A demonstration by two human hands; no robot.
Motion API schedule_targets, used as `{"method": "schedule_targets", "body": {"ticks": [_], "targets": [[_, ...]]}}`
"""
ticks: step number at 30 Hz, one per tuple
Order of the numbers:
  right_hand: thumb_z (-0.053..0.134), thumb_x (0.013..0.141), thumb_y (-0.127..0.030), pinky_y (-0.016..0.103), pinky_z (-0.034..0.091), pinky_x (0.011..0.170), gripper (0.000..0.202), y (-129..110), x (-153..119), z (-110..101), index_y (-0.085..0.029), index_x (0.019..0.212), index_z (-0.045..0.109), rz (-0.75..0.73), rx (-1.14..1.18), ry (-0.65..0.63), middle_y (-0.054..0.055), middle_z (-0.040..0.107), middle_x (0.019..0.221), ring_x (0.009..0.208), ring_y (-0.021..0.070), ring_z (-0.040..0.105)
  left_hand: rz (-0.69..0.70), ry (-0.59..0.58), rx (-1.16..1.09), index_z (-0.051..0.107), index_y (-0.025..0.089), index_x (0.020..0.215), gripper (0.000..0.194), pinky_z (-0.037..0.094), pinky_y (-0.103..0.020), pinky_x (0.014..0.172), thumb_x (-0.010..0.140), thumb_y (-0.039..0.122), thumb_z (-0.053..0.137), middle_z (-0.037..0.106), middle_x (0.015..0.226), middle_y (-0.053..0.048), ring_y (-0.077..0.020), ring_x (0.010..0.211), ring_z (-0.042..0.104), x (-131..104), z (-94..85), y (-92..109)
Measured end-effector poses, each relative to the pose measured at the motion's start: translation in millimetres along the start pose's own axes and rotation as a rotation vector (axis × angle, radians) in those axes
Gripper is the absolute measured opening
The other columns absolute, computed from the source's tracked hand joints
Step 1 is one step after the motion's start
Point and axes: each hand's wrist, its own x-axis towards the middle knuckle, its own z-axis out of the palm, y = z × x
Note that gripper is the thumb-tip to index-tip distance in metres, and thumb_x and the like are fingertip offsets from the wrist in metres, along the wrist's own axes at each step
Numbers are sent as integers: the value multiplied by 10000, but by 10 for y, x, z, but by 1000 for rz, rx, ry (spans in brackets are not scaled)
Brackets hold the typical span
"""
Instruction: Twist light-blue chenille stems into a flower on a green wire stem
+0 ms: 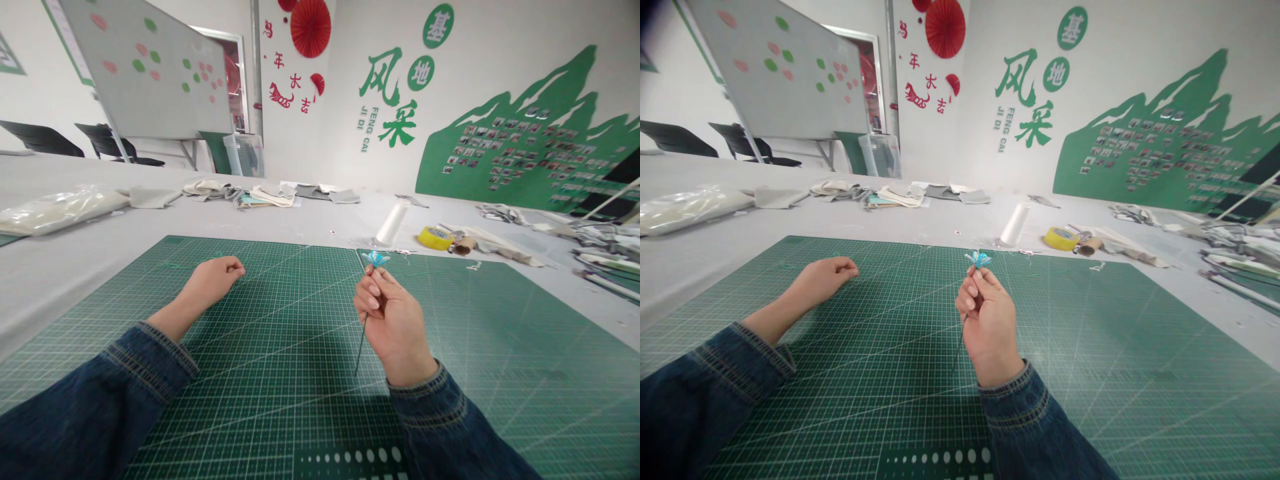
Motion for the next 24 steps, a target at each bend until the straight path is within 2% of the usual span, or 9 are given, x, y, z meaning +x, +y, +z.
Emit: {"method": "schedule_targets", "body": {"ticks": [11,18,22,24], "targets": [[563,866,-70,128,253,375,130,-124,75,-60,-129,753,587,-215,-32,158,-62,416,582,427,28,348,-85,68,109,694,257,847,264,424,-329,662,823,386,465,726,802,-67,-274,740,643,69,0,-168],[546,876,-52,136,246,371,172,-370,128,-135,-148,734,561,-426,-65,258,-73,401,559,426,36,339,-105,69,160,696,260,849,264,452,-347,699,832,360,452,727,818,-79,-286,759,652,61,-18,-184],[537,863,-41,135,234,367,177,-375,131,-136,-148,723,557,-388,-58,264,-71,396,556,421,34,337,-96,77,194,707,234,850,280,468,-382,718,837,324,443,721,833,-104,-304,779,646,5,-59,-140],[551,847,-47,137,239,371,152,-315,122,-122,-149,736,569,-327,-64,215,-69,399,563,422,33,337,-66,89,214,722,225,842,276,467,-424,788,830,319,463,721,932,-124,-339,909,635,-29,-68,-90]]}}
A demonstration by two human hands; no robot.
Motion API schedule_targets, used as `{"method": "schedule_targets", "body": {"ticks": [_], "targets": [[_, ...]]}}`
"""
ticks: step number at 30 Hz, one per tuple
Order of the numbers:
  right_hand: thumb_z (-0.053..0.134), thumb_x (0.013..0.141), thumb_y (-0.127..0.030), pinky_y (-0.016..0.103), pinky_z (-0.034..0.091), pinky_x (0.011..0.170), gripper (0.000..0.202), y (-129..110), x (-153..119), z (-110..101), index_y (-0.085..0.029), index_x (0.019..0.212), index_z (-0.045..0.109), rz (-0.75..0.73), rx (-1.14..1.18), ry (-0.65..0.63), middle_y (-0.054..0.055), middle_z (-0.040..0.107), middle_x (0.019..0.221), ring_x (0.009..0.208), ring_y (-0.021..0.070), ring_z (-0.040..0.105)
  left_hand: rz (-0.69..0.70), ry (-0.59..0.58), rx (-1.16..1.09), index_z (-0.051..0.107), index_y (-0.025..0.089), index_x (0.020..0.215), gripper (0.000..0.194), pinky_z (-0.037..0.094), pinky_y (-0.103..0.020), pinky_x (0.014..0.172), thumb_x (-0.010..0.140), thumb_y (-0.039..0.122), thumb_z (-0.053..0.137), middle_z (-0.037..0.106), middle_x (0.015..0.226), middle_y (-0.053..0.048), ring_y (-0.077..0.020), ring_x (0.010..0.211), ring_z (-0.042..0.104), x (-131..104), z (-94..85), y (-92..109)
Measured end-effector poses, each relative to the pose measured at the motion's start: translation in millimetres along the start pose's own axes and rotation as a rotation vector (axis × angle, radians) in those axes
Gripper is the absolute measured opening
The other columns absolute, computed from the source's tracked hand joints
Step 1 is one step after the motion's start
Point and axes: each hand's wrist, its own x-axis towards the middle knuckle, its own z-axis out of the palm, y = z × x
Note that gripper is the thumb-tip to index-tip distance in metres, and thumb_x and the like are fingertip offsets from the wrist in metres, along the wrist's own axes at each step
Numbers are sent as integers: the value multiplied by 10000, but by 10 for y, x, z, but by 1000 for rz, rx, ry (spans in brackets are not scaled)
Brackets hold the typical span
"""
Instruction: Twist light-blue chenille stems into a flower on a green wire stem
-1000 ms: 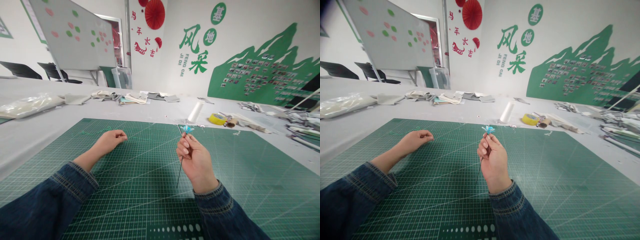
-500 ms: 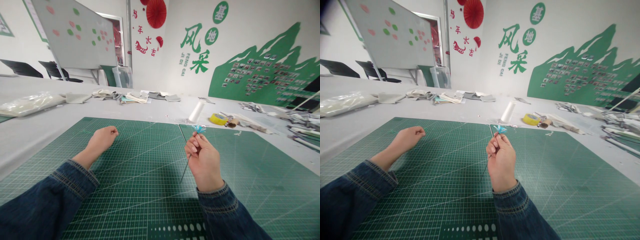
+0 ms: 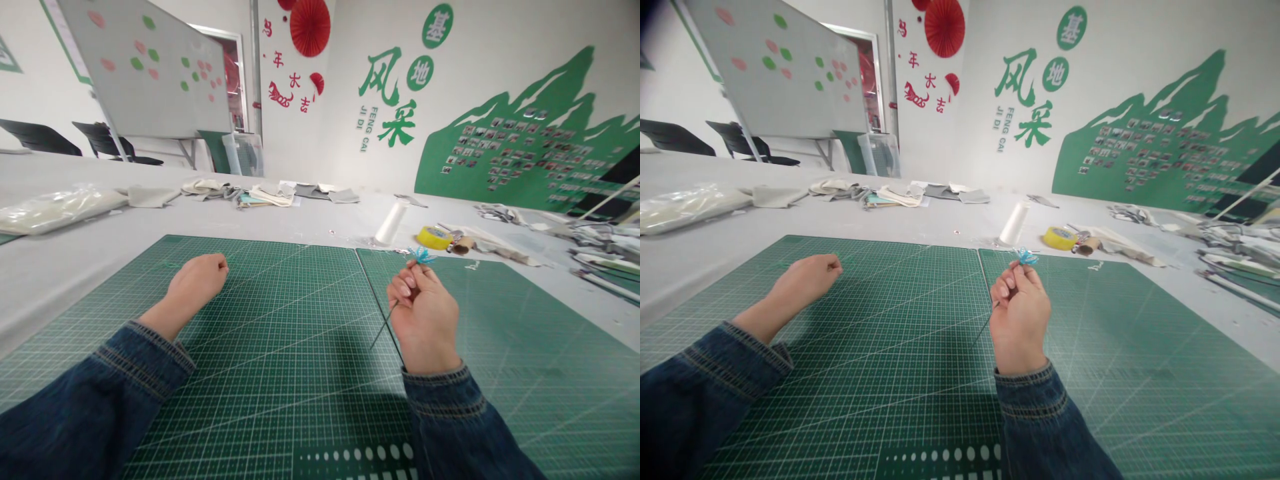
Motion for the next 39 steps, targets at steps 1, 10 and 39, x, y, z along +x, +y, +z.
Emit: {"method": "schedule_targets", "body": {"ticks": [1,10,39], "targets": [[569,837,-57,137,244,375,134,34,-19,8,-151,742,573,23,-1,-27,-68,404,570,427,35,343,14,11,9,732,227,856,268,455,-457,840,820,316,482,712,1027,-129,-366,1014,606,-20,-6,30],[671,769,-113,136,262,397,94,218,-169,81,-153,745,589,182,-20,-137,-62,411,594,451,39,343,234,517,31,694,181,1071,314,189,-534,1142,838,149,486,548,1409,-123,-336,1371,373,-331,-195,414],[644,840,-152,134,264,402,62,346,-447,215,-130,784,631,474,-20,-405,-57,406,589,444,37,358,376,-550,-1218,582,202,829,239,317,-225,464,919,416,526,424,593,69,-85,467,358,-853,-76,1150]]}}
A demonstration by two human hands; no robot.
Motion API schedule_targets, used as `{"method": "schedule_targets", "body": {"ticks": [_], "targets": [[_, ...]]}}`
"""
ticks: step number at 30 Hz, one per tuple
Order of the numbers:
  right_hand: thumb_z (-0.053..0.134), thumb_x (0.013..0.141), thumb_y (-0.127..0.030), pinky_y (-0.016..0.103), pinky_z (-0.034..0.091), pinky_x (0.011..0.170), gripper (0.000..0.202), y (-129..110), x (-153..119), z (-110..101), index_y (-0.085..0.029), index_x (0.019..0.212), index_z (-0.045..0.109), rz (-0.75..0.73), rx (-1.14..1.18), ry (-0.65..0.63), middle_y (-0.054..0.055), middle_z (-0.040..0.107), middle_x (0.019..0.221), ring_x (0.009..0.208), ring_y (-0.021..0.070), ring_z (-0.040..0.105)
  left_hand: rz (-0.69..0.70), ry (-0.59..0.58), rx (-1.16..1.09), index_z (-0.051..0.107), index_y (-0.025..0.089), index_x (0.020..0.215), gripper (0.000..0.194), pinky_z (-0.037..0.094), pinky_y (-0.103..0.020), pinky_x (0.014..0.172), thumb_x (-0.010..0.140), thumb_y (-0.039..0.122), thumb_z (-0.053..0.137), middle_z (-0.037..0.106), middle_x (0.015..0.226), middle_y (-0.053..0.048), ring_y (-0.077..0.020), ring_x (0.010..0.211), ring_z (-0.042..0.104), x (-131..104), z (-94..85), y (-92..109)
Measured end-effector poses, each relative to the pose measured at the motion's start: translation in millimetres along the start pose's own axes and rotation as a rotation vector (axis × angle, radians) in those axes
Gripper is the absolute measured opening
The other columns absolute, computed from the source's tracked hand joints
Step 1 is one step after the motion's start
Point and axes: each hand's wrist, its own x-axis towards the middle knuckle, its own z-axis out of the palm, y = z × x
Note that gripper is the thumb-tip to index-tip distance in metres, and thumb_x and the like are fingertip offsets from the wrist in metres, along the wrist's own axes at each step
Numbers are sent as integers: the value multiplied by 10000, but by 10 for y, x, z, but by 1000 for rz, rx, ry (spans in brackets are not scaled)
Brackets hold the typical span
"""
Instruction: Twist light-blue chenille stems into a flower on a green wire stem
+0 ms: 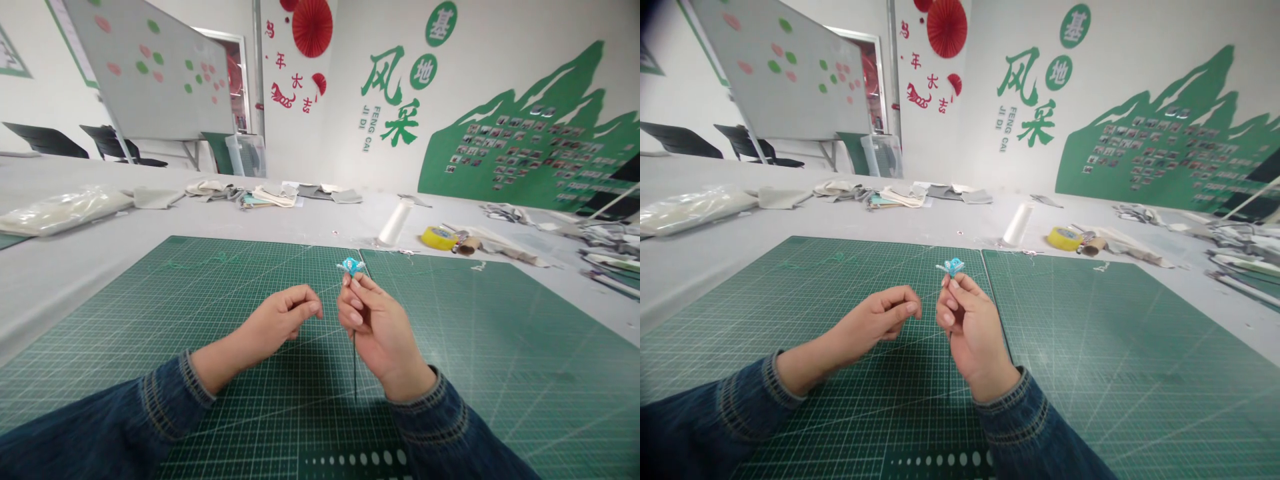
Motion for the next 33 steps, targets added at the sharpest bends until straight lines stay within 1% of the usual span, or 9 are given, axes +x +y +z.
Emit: {"method": "schedule_targets", "body": {"ticks": [3,6,11,14,16,18,21,25,33], "targets": [[668,801,-139,133,264,399,57,-10,27,-25,-130,765,625,-34,9,79,-54,417,587,450,41,361,-18,45,47,576,211,837,255,259,-220,436,929,437,498,338,537,87,-90,441,287,-23,-92,21],[685,773,-140,134,265,400,74,-24,51,-62,-136,750,615,-63,9,149,-58,413,580,448,42,356,12,116,222,591,216,813,246,340,-239,488,931,404,484,455,590,52,-108,494,386,-8,-220,31],[702,756,-156,139,262,402,93,-25,63,-98,-142,746,610,-70,-14,159,-59,409,577,447,44,352,157,180,670,645,242,816,249,462,-371,849,949,349,465,664,868,-11,-204,868,590,44,-436,-35],[709,755,-159,143,268,408,103,-8,61,-96,-144,748,607,-57,-13,148,-55,424,588,454,46,359,265,199,936,703,290,949,168,332,-523,1071,900,274,544,640,1233,-27,-297,1240,480,52,-509,-127],[706,758,-157,144,266,410,98,3,60,-89,-139,749,609,-48,-16,138,-51,433,594,457,44,366,279,304,1047,660,291,1141,353,237,-593,1126,839,148,545,509,1436,-45,-338,1391,323,46,-523,-171],[700,766,-163,145,255,409,95,11,56,-79,-136,749,611,-42,-30,127,-51,432,594,456,43,367,288,460,1062,595,230,1226,469,245,-585,1135,797,64,507,502,1428,-97,-330,1386,336,32,-507,-166],[694,788,-181,150,223,407,106,30,36,-49,-142,749,604,-20,-59,81,-57,415,586,446,40,350,386,581,882,592,208,1130,310,364,-471,1099,858,96,493,592,1252,-96,-257,1231,500,-5,-417,-55],[657,850,-229,163,225,428,125,84,-12,17,-159,770,591,34,-120,-37,-62,407,585,439,41,355,397,363,518,620,225,1018,133,480,-365,943,946,265,516,646,1061,-53,-207,1024,593,-82,-225,131],[633,871,-200,160,232,428,114,112,-29,54,-152,780,585,129,-62,-128,-65,392,588,428,33,361,184,77,-338,605,182,664,656,472,-343,820,1009,568,201,501,555,23,-122,522,475,-28,-46,29]]}}
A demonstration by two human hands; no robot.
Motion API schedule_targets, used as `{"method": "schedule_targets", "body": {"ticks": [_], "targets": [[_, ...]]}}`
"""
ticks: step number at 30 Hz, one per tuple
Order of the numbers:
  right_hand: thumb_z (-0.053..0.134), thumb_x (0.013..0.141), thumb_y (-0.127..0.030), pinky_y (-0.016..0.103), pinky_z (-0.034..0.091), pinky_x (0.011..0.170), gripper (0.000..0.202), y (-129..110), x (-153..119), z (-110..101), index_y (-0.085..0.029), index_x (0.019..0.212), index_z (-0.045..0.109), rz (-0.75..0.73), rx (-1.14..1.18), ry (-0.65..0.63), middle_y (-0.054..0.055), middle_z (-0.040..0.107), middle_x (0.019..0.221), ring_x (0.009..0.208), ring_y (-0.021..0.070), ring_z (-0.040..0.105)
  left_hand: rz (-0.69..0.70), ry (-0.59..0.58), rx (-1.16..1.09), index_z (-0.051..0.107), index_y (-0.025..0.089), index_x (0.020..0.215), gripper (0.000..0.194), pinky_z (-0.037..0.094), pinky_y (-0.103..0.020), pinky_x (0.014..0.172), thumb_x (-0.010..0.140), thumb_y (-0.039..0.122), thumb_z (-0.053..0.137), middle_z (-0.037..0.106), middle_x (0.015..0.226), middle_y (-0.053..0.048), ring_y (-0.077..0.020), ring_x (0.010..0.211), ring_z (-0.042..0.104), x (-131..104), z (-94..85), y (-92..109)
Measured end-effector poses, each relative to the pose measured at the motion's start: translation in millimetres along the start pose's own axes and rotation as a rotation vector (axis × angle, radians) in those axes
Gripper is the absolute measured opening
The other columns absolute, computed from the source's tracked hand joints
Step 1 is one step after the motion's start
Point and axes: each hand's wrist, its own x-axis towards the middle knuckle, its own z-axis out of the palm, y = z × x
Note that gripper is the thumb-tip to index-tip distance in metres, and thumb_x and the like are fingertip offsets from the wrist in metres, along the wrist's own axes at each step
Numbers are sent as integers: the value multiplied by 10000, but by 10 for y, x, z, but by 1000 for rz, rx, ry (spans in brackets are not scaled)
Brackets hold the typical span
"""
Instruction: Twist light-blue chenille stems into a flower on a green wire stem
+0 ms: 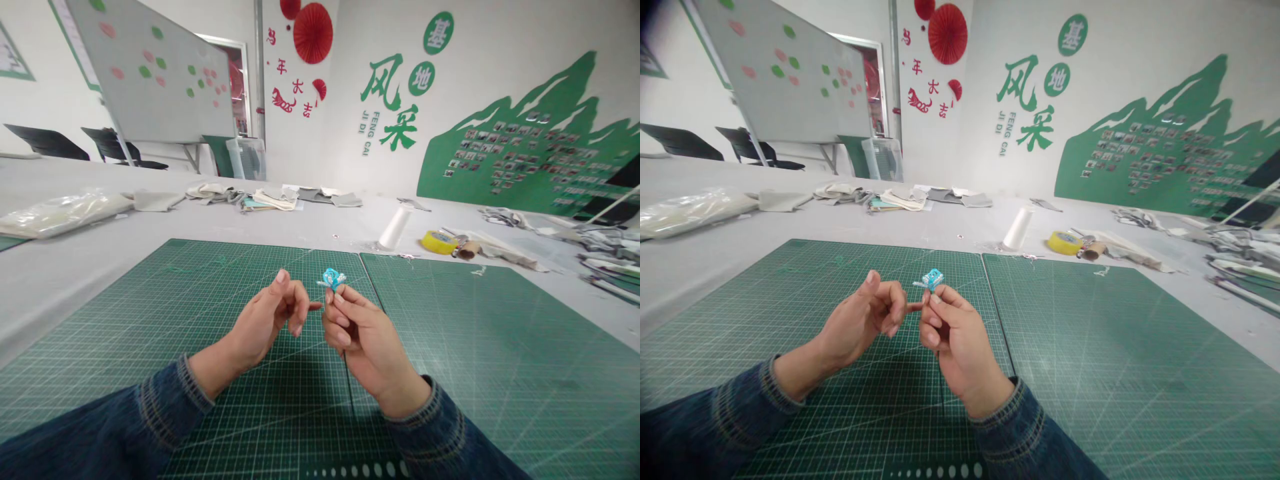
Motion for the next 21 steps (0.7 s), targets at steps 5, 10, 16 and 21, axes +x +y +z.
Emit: {"method": "schedule_targets", "body": {"ticks": [5,10,16,21], "targets": [[628,871,-175,149,203,396,101,-29,25,-49,-142,782,595,0,48,13,-63,390,587,424,30,346,-201,-199,-301,573,173,536,798,491,-354,756,955,684,125,398,446,24,-118,471,359,22,27,-71],[635,864,-176,154,205,403,91,9,39,-48,-146,788,596,-44,68,54,-64,387,587,429,34,340,-162,-84,-669,567,161,564,718,487,-279,667,999,600,201,359,452,31,-111,495,372,38,51,50],[620,880,-194,180,262,450,120,153,20,18,-158,772,584,-134,41,94,-56,401,604,466,53,395,-126,230,-794,662,135,750,531,471,-350,1005,992,524,393,654,915,-75,-186,940,622,55,58,26],[614,895,-227,184,239,448,175,216,8,37,-172,741,551,-154,-34,95,-56,418,602,463,55,418,-96,185,-652,685,132,971,493,438,-407,1046,980,544,413,648,1167,-131,-266,1180,560,20,127,-59]]}}
